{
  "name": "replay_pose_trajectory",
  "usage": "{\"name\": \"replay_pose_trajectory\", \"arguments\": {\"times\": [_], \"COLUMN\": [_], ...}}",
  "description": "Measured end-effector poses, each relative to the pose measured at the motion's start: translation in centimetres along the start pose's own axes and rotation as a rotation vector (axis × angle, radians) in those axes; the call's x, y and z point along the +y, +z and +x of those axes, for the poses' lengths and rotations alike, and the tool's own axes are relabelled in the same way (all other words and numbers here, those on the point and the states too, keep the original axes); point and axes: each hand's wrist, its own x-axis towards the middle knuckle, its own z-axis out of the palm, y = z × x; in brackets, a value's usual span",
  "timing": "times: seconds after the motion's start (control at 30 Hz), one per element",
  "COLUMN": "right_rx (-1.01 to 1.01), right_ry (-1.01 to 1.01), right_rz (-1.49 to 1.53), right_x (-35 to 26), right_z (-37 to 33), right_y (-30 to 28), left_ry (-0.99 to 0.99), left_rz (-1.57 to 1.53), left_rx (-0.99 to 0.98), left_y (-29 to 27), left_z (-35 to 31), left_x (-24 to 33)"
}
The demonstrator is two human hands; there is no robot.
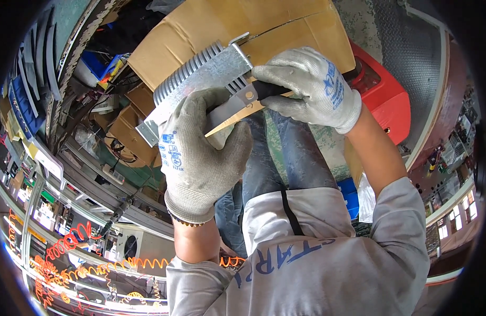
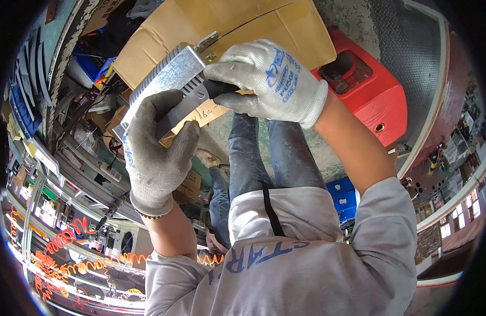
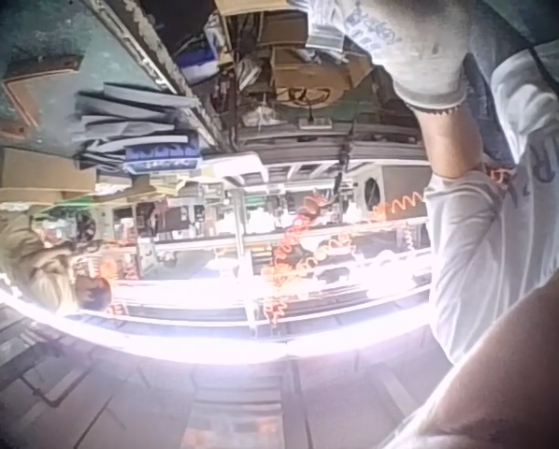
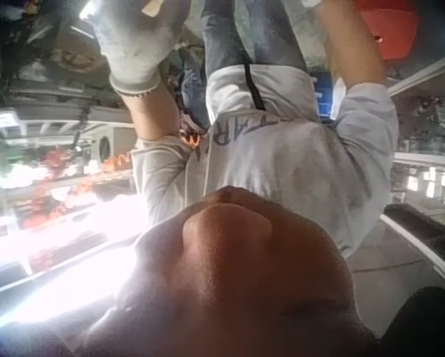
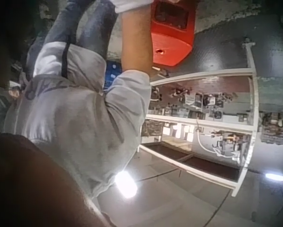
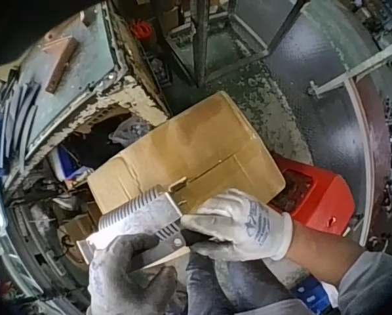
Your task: The recorder picks up metal heat sink components from a box, inspects them, and organizes them at a workstation in a factory environment.
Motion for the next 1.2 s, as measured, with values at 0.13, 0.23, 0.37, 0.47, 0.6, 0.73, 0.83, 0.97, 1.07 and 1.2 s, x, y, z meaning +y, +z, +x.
{"name": "replay_pose_trajectory", "arguments": {"times": [0.13, 0.23, 0.37, 0.47, 0.6, 0.73, 0.83, 0.97, 1.07, 1.2], "right_rx": [-0.047, -0.097, -0.054, -0.018, 0.026, 0.0, -0.03, -0.044, -0.028, -0.016], "right_ry": [-0.049, -0.086, -0.121, -0.108, -0.133, -0.084, -0.081, -0.096, -0.065, 0.004], "right_rz": [-0.102, -0.169, -0.191, -0.181, -0.124, -0.117, -0.053, -0.03, -0.04, -0.012], "right_x": [-0.1, 0.1, 0.4, -0.1, -0.2, 0.0, 0.1, 0.3, -0.1, -0.4], "right_z": [0.6, 0.8, 0.6, 0.6, 0.4, 0.4, 0.8, 1.0, 0.8, 0.2], "right_y": [-0.7, -1.0, -0.8, -0.4, -0.1, -0.1, -0.6, -0.7, -0.7, -0.4], "left_ry": [0.055, 0.058, 0.005, -0.008, 0.019, 0.029, 0.027, 0.04, 0.043, 0.067], "left_rz": [0.007, -0.04, 0.043, 0.021, 0.059, 0.047, 0.009, 0.055, 0.002, 0.073], "left_rx": [0.06, 0.071, -0.033, -0.024, -0.023, -0.018, -0.006, 0.0, 0.021, 0.02], "left_y": [0.2, 0.5, -0.3, -0.4, -0.4, -0.3, -0.2, -0.2, -0.1, -0.2], "left_z": [0.0, 0.0, -0.1, -0.2, -0.2, -0.2, -0.3, -0.1, -0.1, -0.1], "left_x": [0.0, -0.3, 0.5, 0.4, 0.2, 0.2, 0.1, 0.2, 0.1, 0.3]}}
